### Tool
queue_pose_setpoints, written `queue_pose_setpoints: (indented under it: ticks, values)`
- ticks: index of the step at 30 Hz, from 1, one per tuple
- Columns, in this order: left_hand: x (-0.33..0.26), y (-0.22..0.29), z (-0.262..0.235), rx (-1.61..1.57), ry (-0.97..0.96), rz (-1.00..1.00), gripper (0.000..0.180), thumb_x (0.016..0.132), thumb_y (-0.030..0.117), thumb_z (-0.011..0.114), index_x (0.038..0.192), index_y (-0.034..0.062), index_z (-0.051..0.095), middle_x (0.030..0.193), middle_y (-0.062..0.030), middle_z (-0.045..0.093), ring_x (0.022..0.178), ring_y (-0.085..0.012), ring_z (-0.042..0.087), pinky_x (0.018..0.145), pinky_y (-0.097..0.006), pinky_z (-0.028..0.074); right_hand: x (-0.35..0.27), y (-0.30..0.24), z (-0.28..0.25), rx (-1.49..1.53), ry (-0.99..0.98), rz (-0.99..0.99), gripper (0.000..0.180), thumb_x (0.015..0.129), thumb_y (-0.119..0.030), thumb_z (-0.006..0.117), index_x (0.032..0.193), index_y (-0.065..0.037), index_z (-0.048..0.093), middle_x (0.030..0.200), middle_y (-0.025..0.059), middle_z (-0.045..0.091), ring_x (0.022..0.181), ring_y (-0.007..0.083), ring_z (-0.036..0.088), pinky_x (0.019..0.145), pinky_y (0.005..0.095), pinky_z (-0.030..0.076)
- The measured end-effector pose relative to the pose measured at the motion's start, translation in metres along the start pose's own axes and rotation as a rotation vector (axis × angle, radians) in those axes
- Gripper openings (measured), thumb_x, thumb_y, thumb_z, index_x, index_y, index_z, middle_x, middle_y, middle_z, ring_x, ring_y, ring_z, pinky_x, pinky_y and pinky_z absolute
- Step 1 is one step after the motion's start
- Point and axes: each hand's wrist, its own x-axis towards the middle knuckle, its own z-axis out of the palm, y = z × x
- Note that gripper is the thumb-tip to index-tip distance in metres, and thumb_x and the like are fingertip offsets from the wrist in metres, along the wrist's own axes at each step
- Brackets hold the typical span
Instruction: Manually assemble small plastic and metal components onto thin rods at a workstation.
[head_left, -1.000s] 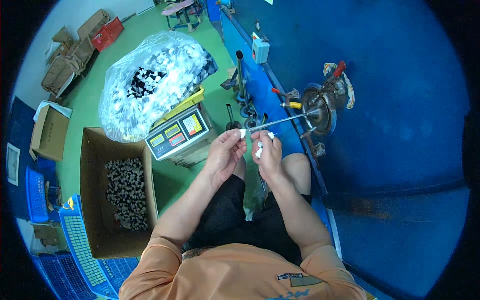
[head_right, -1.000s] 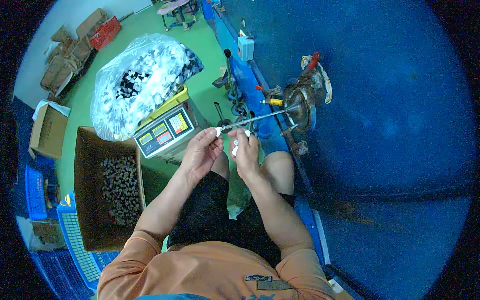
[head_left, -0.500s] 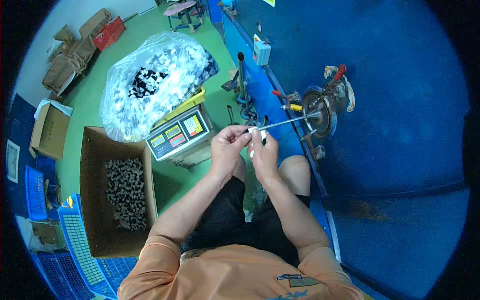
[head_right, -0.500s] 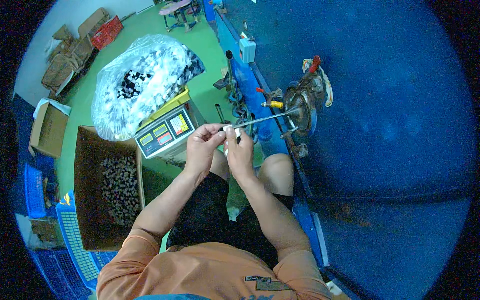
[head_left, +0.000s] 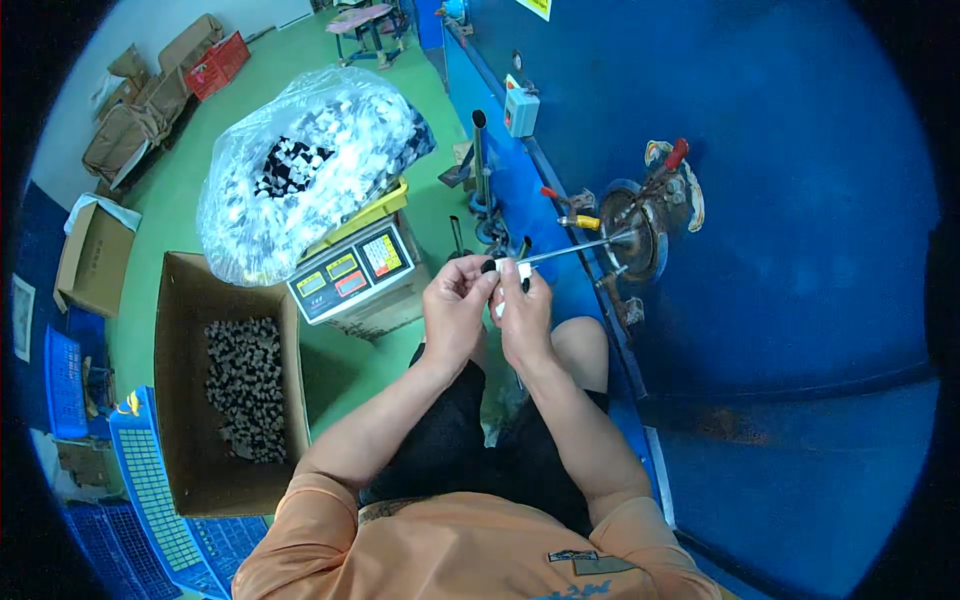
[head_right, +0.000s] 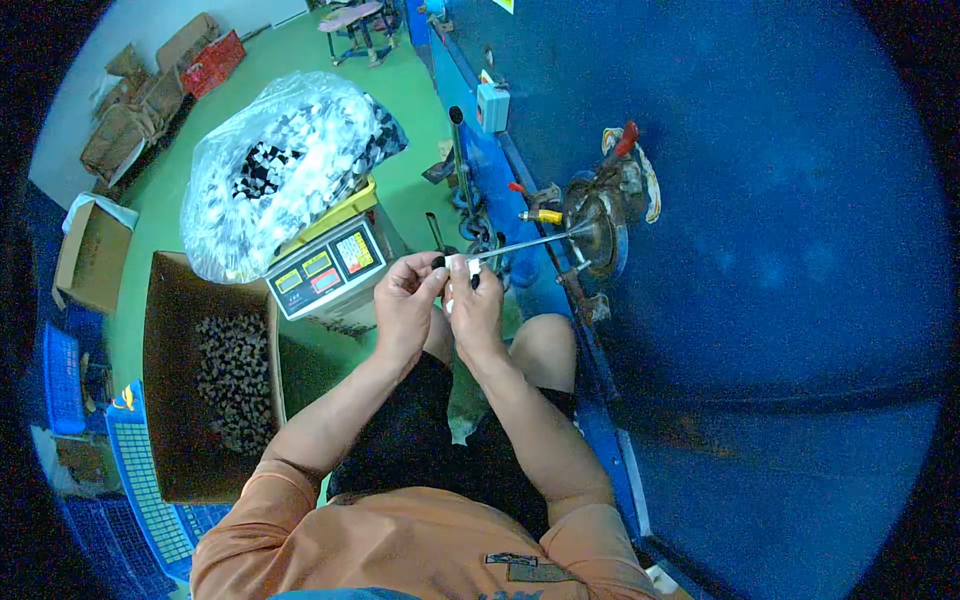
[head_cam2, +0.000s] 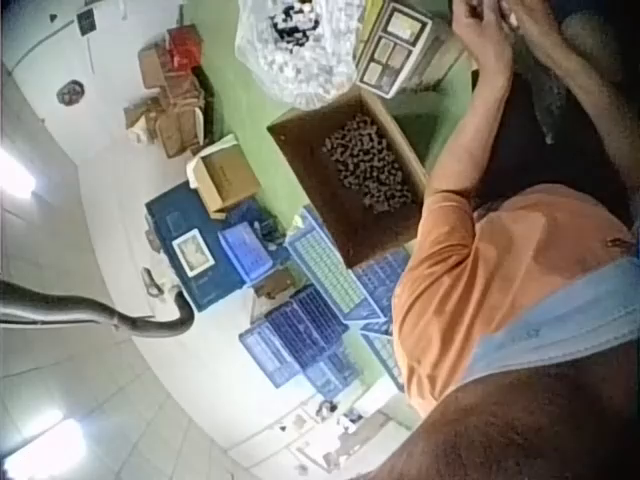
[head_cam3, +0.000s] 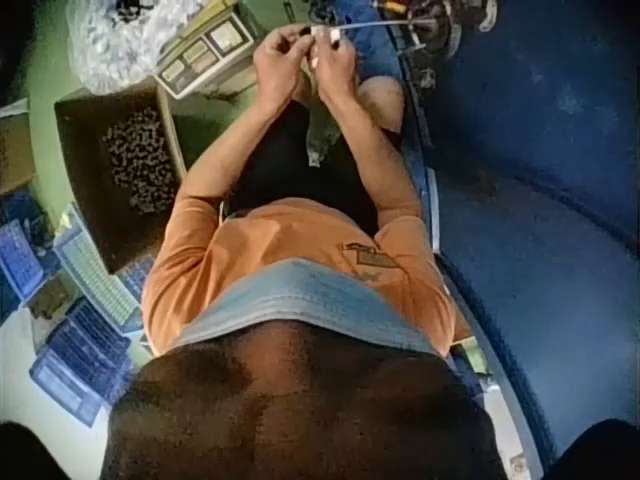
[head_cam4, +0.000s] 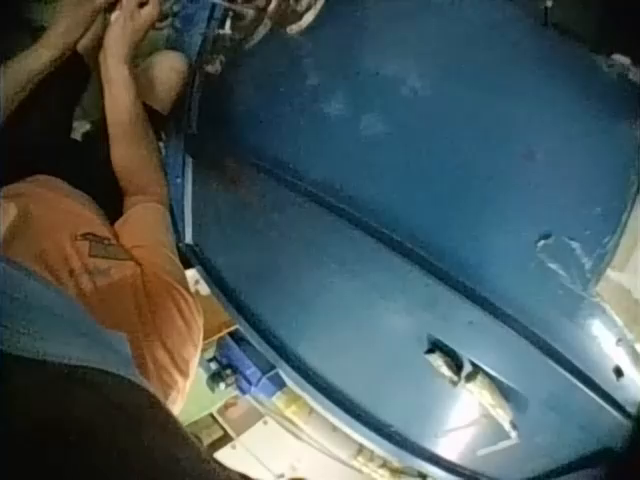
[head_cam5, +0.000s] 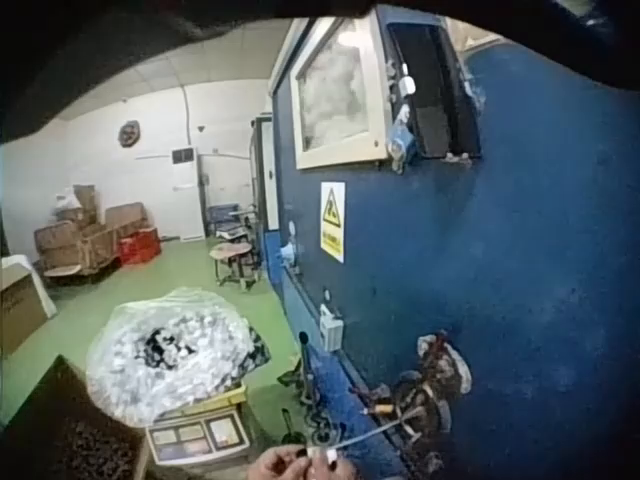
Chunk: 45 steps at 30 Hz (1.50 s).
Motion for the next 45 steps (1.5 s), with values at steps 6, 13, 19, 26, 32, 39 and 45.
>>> queue_pose_setpoints:
  ticks: [6,13,19,26,32,39,45]
  values:
    - [0.001,0.008,-0.004,0.006,-0.052,-0.026,0.015,0.087,-0.001,0.063,0.102,-0.0016,0.063,0.083,-0.0047,0.062,0.069,-0.0084,0.054,0.064,-0.020,0.047,-0.003,-0.001,-0.002,-0.038,-0.039,-0.012,0.024,0.099,-0.025,0.051,0.087,-0.006,0.057,0.061,-0.0015,0.048,0.050,0.0055,0.039,0.042,0.0211,0.029]
    - [-0.008,0.024,-0.096,-0.144,0.324,0.079,0.013,0.094,0.017,0.057,0.094,0.0050,0.060,0.076,-0.0022,0.058,0.069,-0.0113,0.055,0.068,-0.021,0.044,-0.006,0.011,-0.012,-0.223,-0.264,-0.003,0.020,0.097,-0.023,0.054,0.093,-0.004,0.059,0.064,-0.0002,0.050,0.053,0.0061,0.041,0.043,0.0226,0.031]
    - [-0.020,0.038,-0.131,-0.167,0.384,-0.121,0.034,0.095,0.020,0.057,0.121,0.0001,0.054,0.099,-0.0104,0.061,0.086,-0.0143,0.058,0.079,-0.025,0.048,-0.008,0.008,-0.010,-0.040,-0.463,0.290,0.019,0.096,-0.019,0.053,0.093,-0.002,0.061,0.066,0.0007,0.053,0.055,0.0079,0.044,0.048,0.0225,0.034]
    - [-0.008,0.016,-0.056,0.170,-0.331,-0.205,0.015,0.091,0.007,0.059,0.103,-0.0015,0.063,0.087,-0.0068,0.063,0.078,-0.0114,0.058,0.071,-0.023,0.049,-0.012,0.010,-0.009,0.031,-0.471,0.390,0.019,0.094,-0.018,0.053,0.092,-0.002,0.063,0.066,0.0002,0.054,0.056,0.0077,0.044,0.049,0.0210,0.033]
    - [0.013,0.000,-0.048,0.077,-0.296,-0.160,0.012,0.092,0.005,0.059,0.102,-0.0007,0.063,0.084,-0.0058,0.062,0.070,-0.0105,0.057,0.065,-0.021,0.048,-0.005,0.018,-0.017,-0.211,-0.444,0.248,0.018,0.094,-0.020,0.055,0.095,-0.004,0.061,0.065,0.0002,0.053,0.056,0.0060,0.043,0.047,0.0190,0.030]
    - [0.019,0.003,-0.040,-0.095,-0.188,-0.227,0.009,0.094,0.005,0.058,0.101,0.0006,0.063,0.085,-0.0055,0.064,0.066,-0.0098,0.056,0.063,-0.022,0.048,0.001,0.003,-0.023,0.021,-0.192,0.233,0.017,0.097,-0.022,0.054,0.097,-0.005,0.058,0.061,-0.0012,0.048,0.051,0.0053,0.039,0.043,0.0196,0.026]
    - [0.020,0.002,-0.027,-0.125,-0.192,-0.226,0.009,0.094,0.004,0.057,0.102,0.0008,0.061,0.082,-0.0052,0.063,0.062,-0.0079,0.054,0.058,-0.021,0.047,-0.002,0.003,-0.018,0.114,-0.134,0.159,0.018,0.099,-0.023,0.052,0.098,-0.005,0.057,0.060,-0.0029,0.044,0.049,0.0048,0.036,0.041,0.0203,0.024]
